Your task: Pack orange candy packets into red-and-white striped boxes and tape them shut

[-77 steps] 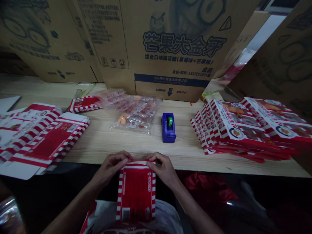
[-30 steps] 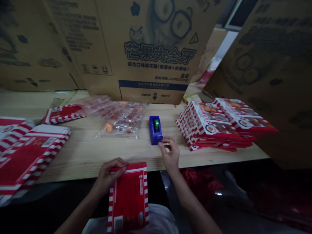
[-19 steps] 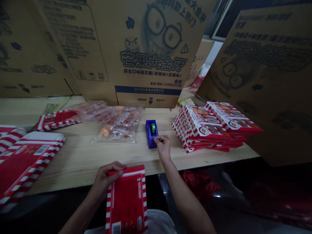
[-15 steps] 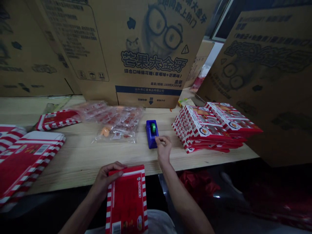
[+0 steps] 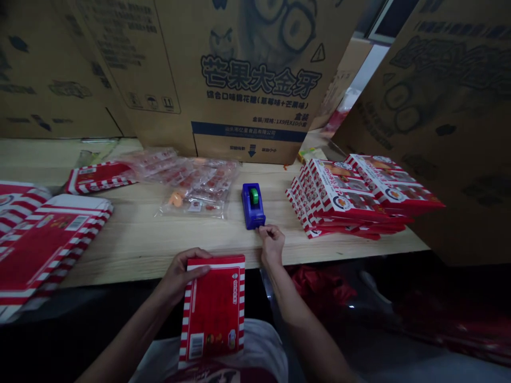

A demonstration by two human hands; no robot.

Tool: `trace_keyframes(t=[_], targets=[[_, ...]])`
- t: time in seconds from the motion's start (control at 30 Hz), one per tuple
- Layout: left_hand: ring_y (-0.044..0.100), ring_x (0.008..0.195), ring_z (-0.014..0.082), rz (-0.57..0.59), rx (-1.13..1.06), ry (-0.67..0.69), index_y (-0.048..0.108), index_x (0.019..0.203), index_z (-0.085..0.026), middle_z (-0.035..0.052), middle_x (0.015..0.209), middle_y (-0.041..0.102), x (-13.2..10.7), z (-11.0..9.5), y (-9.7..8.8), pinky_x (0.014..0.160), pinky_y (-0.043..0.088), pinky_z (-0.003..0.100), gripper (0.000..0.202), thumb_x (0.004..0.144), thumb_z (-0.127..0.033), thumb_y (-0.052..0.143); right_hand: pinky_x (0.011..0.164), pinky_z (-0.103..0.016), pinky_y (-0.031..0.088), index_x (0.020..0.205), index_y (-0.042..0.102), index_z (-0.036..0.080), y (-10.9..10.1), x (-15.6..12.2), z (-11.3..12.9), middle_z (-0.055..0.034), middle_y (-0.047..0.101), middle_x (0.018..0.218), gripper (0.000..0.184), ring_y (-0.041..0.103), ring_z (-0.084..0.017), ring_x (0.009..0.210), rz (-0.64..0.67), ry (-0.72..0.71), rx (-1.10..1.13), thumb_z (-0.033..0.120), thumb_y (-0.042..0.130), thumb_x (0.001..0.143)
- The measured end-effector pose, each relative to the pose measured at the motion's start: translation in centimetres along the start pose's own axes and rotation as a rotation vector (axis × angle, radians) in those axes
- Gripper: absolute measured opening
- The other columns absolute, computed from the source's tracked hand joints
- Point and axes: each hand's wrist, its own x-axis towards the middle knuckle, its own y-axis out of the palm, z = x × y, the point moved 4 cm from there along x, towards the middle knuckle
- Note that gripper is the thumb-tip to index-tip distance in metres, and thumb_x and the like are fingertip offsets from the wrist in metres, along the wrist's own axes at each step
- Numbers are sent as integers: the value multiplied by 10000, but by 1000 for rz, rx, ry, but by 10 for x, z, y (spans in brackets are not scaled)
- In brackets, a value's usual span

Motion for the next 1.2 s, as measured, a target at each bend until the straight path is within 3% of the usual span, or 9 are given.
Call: trace_keyframes(t=[0.17, 0.23, 0.37, 0.47, 0.57, 0.73, 0.83, 1.03, 1.2], targets=[[640, 654, 128, 6, -15, -17, 677, 811, -160, 4, 804, 701, -2, 0, 6, 625, 505, 232, 274, 608, -235, 846, 674, -313, 476, 604, 624, 168, 3, -3, 40, 5, 566, 631, 338, 528, -145, 620, 365, 103, -59, 473, 771, 624], [639, 635, 129, 28, -11, -27, 675, 809, -154, 9, 789, 707, -1, 0, 10, 611, 500, 230, 279, 604, -234, 847, 669, -285, 449, 600, 648, 147, 19, -2, 69, -13, 601, 658, 326, 549, -148, 649, 666, 91, -145, 428, 811, 616], [624, 617, 126, 75, 12, -9, 668, 805, -152, 8, 756, 704, 2, -3, 19, 606, 487, 230, 267, 616, -234, 837, 673, -248, 403, 690, 660, 122, 71, -18, 111, -8, 589, 712, 376, 527, -128, 684, 1634, -91, -498, 487, 692, 777], [634, 678, 137, 102, 17, 27, 666, 802, -152, 19, 812, 714, 1, -6, 22, 652, 487, 237, 243, 633, -228, 824, 614, -232, 366, 693, 651, 113, 97, -29, 117, 4, 564, 658, 429, 504, -123, 641, 1909, -169, -682, 530, 660, 796], [638, 708, 144, 104, 13, 45, 663, 807, -146, 23, 829, 710, -2, -7, 21, 682, 484, 244, 240, 640, -222, 817, 557, -231, 303, 658, 644, 126, 109, -41, 112, 29, 520, 565, 395, 461, -113, 568, 1921, -324, -922, 496, 684, 788], [617, 685, 144, 65, 28, 60, 643, 794, -155, 4, 784, 677, -6, -8, 16, 670, 470, 248, 248, 636, -232, 818, 592, -235, 311, 789, 673, 134, 101, -44, 109, -25, 620, 703, 364, 522, -151, 678, 1601, -435, -1091, 484, 751, 723], [617, 741, 160, 90, 84, 101, 651, 802, -155, 13, 818, 670, -10, -13, 18, 704, 468, 258, 238, 651, -247, 812, 583, -216, 341, 936, 642, 136, 91, -37, 98, -18, 639, 756, 521, 545, -151, 700, 1554, -155, -918, 512, 812, 618], [596, 813, 159, 111, 183, 172, 670, 851, -174, 19, 880, 661, -23, -22, 25, 758, 452, 253, 206, 705, -266, 782, 461, -174, 287, 627, 534, 137, 73, -50, 53, 83, 493, 535, 452, 396, -49, 469, 1577, 661, -337, 467, 834, 553], [583, 819, 153, 143, 234, 189, 668, 854, -189, 11, 883, 640, -30, -27, 24, 744, 443, 239, 179, 730, -278, 761, 430, -183, 289, 619, 519, 144, 68, -56, 38, 84, 473, 520, 433, 383, -49, 425, 1498, 831, -139, 458, 810, 560]])
